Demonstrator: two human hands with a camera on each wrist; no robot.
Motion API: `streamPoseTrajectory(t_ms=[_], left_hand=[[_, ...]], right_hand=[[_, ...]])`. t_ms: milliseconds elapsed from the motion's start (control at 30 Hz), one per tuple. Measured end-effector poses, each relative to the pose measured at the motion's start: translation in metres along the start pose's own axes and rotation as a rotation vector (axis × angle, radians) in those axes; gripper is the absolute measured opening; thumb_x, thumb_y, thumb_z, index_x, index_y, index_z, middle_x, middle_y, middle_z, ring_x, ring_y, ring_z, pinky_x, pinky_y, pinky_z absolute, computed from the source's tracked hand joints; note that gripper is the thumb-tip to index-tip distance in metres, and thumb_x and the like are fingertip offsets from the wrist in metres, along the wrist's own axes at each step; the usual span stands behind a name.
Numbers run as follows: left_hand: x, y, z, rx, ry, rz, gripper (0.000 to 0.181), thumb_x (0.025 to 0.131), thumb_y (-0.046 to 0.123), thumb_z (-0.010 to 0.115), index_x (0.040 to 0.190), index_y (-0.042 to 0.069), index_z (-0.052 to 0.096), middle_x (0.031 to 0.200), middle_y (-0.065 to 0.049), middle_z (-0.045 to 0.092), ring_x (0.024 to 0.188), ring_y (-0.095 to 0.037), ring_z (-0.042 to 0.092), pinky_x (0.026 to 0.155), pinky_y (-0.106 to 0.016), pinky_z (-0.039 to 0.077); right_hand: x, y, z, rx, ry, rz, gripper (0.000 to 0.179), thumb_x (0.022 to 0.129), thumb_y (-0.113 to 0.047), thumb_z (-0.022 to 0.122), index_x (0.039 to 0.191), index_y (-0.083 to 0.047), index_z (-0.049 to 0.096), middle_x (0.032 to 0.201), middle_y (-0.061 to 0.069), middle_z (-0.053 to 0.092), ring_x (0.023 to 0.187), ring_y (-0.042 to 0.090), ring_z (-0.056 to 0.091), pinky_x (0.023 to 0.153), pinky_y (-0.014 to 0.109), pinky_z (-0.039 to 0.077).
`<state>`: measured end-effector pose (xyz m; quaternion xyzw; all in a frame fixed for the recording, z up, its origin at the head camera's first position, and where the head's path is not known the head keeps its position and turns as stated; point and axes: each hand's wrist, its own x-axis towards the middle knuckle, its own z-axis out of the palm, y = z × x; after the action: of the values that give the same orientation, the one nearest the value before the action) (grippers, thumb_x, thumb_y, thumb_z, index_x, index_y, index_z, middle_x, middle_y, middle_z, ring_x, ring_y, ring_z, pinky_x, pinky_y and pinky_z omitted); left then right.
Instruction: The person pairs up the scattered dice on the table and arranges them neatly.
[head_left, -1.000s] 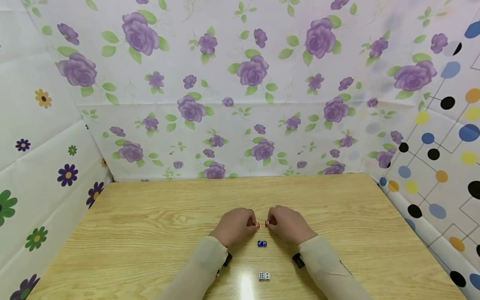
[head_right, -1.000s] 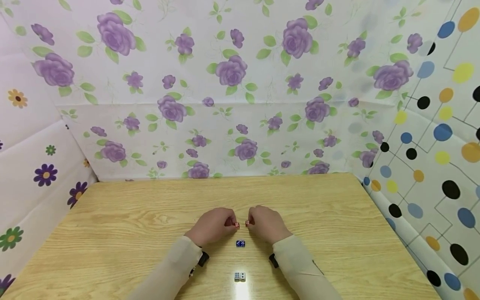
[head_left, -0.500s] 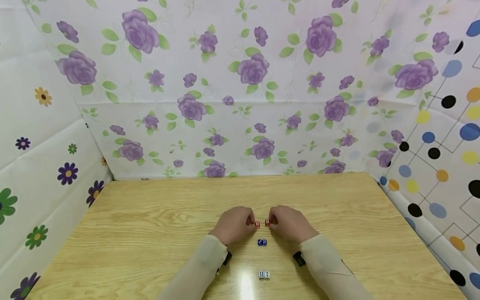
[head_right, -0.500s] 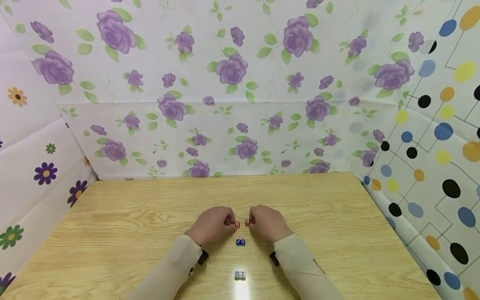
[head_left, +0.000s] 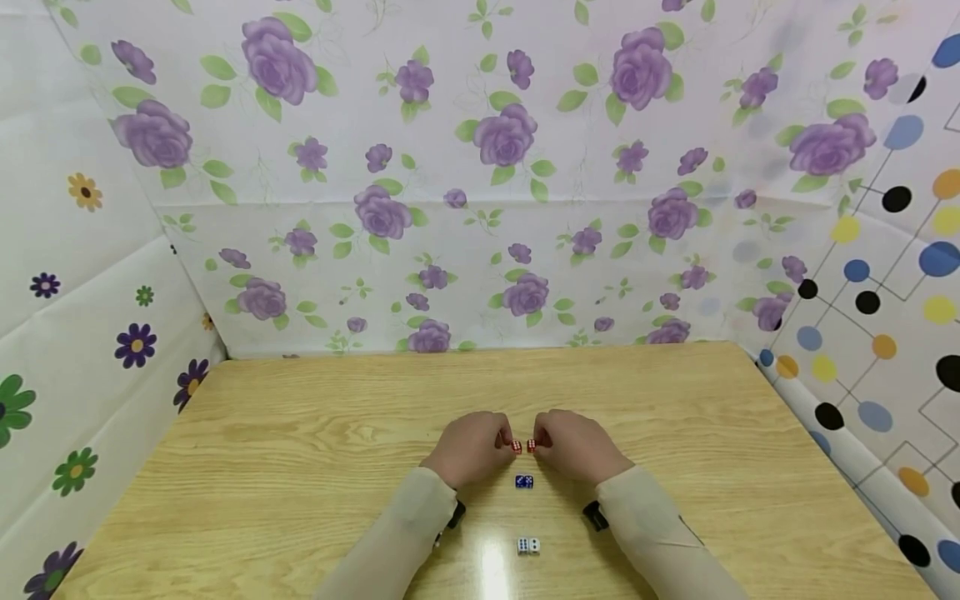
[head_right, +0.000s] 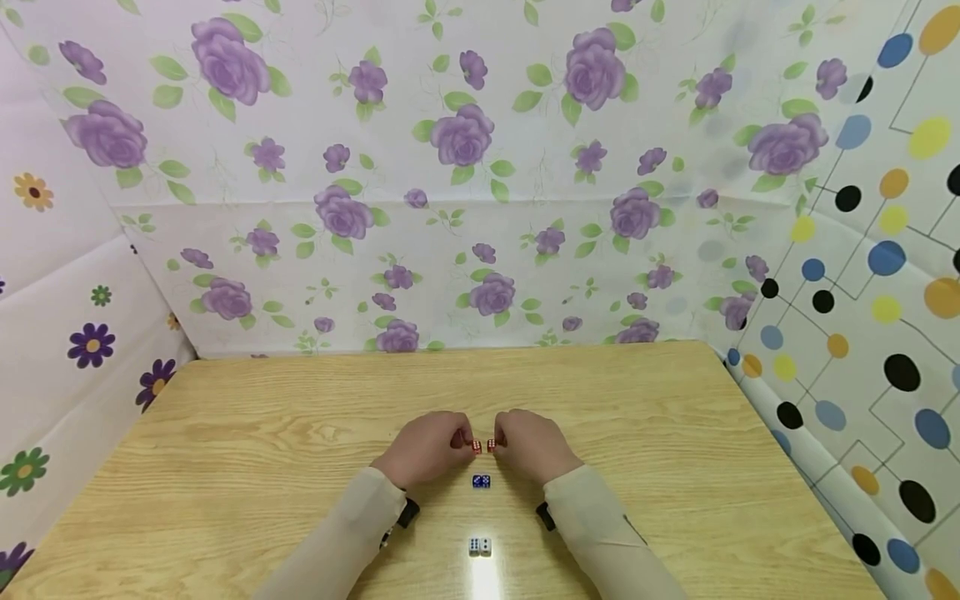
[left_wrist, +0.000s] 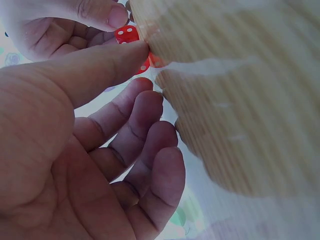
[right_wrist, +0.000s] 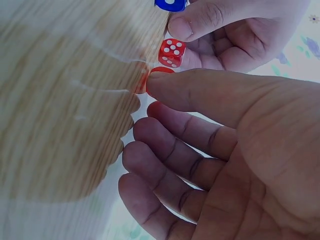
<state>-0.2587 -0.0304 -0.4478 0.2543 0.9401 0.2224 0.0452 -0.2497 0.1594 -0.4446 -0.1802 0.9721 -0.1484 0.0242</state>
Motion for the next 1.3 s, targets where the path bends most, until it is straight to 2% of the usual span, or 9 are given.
streamPoseTrajectory(t_ms=[167,667,933,1300], left_hand=[[0.0008,0.0001,-0.0002,0.007,-0.001,0.008,0.011,0.085,0.026,0.072,0.087,0.017,0.065,0.075,0.012,0.058,0.065,-0.004,0.052,0.061,-0.024,0.044],[0.0047,-0.0061,-0.0041,-0.009,0.016,0.016,0.011,0.085,0.026,0.072,0.08,0.023,0.062,0.071,0.013,0.055,0.061,-0.006,0.05,0.057,-0.025,0.042],[0.0086,-0.0036,-0.0011,-0.011,-0.009,0.019,0.009,0.085,0.025,0.072,0.083,0.022,0.063,0.069,0.013,0.054,0.061,-0.007,0.05,0.058,-0.025,0.042],[0.0099,-0.0038,0.0008,-0.003,-0.004,0.022,0.01,0.085,0.026,0.071,0.083,0.023,0.063,0.069,0.013,0.054,0.059,-0.006,0.049,0.056,-0.025,0.041]], right_hand=[[0.0019,-0.0001,0.0007,-0.002,0.008,-0.01,0.013,0.083,-0.021,0.072,0.078,-0.019,0.06,0.07,-0.009,0.052,0.064,0.009,0.047,0.058,0.029,0.041],[0.004,0.0012,-0.0034,0.005,0.018,0.004,0.011,0.084,-0.022,0.072,0.08,-0.018,0.062,0.073,-0.009,0.055,0.065,0.009,0.049,0.059,0.031,0.043],[0.0029,0.0021,-0.0016,0.012,0.017,0.015,0.011,0.085,-0.022,0.071,0.081,-0.017,0.062,0.072,-0.008,0.054,0.064,0.009,0.049,0.059,0.031,0.043],[0.0029,0.0032,0.0025,0.003,0.039,-0.003,0.013,0.084,-0.024,0.072,0.08,-0.02,0.061,0.07,-0.01,0.052,0.063,0.008,0.048,0.057,0.029,0.042]])
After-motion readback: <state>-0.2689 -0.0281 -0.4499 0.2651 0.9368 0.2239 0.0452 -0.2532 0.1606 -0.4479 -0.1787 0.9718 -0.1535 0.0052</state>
